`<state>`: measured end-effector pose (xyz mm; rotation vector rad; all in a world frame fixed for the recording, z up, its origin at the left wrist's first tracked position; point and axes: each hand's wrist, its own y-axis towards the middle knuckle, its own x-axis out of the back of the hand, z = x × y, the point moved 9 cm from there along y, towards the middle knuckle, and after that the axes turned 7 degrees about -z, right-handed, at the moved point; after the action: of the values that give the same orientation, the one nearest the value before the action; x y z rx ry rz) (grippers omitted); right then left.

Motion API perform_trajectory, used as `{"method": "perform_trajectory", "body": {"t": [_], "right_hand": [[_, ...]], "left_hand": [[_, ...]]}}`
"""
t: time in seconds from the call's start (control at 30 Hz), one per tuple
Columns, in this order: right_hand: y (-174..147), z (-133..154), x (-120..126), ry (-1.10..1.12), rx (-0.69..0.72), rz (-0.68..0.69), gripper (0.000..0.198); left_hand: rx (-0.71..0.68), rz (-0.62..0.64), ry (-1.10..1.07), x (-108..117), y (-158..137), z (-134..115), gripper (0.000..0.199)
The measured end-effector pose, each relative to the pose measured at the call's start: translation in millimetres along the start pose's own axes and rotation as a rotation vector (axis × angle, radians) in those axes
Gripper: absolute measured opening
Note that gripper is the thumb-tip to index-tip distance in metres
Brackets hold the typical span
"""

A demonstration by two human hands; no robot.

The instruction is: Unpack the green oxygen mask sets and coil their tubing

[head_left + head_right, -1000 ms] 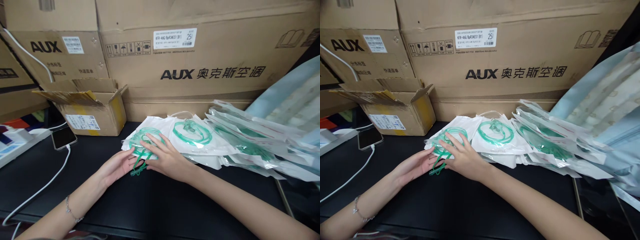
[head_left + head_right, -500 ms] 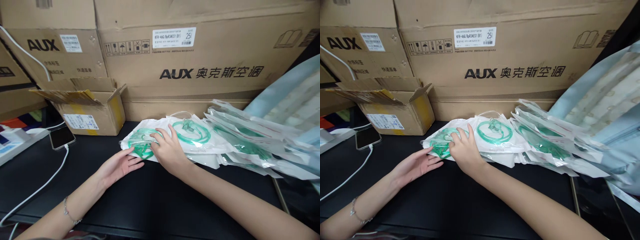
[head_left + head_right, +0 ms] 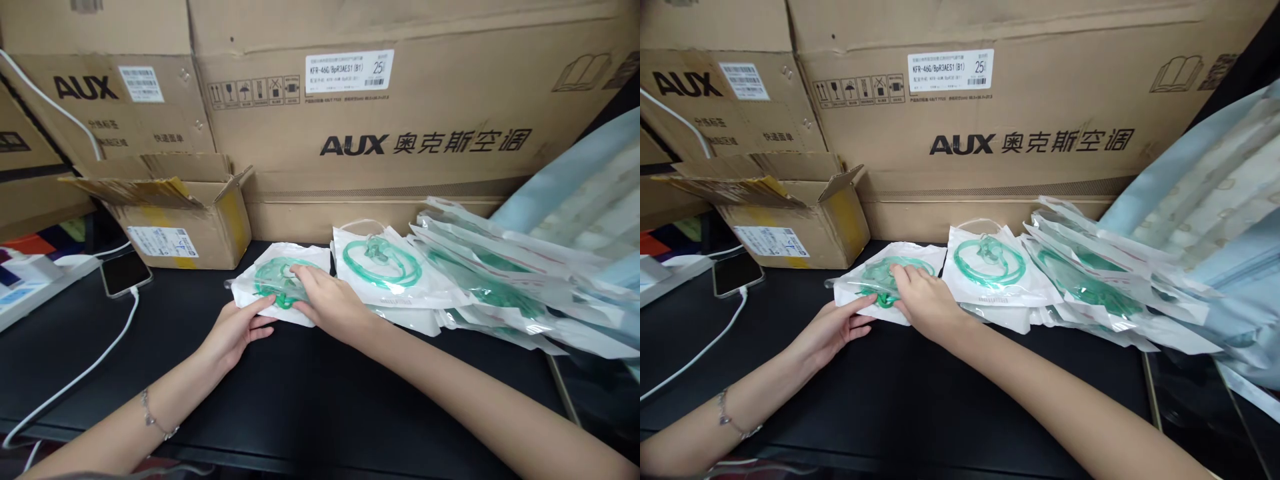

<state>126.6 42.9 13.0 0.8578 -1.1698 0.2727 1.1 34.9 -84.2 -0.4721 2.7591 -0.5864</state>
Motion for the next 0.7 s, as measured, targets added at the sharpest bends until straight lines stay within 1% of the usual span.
{"method": "perform_trajectory", "body": {"t": [0.07,0.13,0.23,0.3,0.37,0.4,0.43,0.47,0.53,0.57,0.6,0.63,0.67,0.7], "right_hand": [[5.4,0.3,-2.4,-0.103,-0.037,0.031,0.042],[11.6,0.5,-3.4,-0.210,-0.064,0.060,0.032],[21.1,-4.7,-1.4,-0.310,-0.122,0.077,0.026],[26.7,-12.6,2.1,-0.317,-0.171,0.074,0.027],[31.6,-19.4,8.4,-0.276,-0.183,0.052,0.026],[34.1,-20.7,12.9,-0.235,-0.160,0.033,0.025],[36.3,-20.5,18.2,-0.177,-0.120,0.018,0.024],[38.4,-19.2,24.5,-0.108,-0.068,0.009,0.024],[42.6,-14.9,41.3,0.029,0.047,0.004,0.024],[45.2,-12.3,51.6,0.093,0.103,0.012,0.026],[48.6,-10.1,63.0,0.151,0.147,0.024,0.028],[52.8,-8.0,75.3,0.207,0.183,0.040,0.030],[57.7,-5.3,87.7,0.263,0.216,0.066,0.030],[63.0,-1.9,98.9,0.324,0.244,0.106,0.029]], "left_hand": [[-0.043,-0.004,0.029,-2.9,-3.8,-2.7,0.029],[-0.094,0.035,0.074,-9.2,-10.2,-6.8,0.033],[-0.206,0.071,0.182,-15.6,-22.3,-20.3,0.036],[-0.264,0.104,0.275,-19.4,-30.5,-30.0,0.027],[-0.348,0.172,0.371,-23.7,-40.8,-41.5,0.018],[-0.434,0.192,0.411,-23.9,-47.5,-50.6,0.015],[-0.562,0.188,0.439,-21.6,-56.1,-63.0,0.014],[-0.732,0.159,0.440,-16.7,-67.8,-79.0,0.016],[-1.122,0.059,0.352,0.0,-99.6,-113.3,0.021],[-1.281,0.011,0.276,9.7,-114.5,-128.1,0.021],[-1.384,-0.023,0.204,17.7,-123.9,-141.7,0.019],[-1.419,-0.036,0.158,21.4,-125.9,-155.0,0.015],[-1.393,-0.027,0.144,19.8,-120.7,-168.5,0.009],[-1.317,0.005,0.169,12.3,-109.4,-181.1,0.005]]}}
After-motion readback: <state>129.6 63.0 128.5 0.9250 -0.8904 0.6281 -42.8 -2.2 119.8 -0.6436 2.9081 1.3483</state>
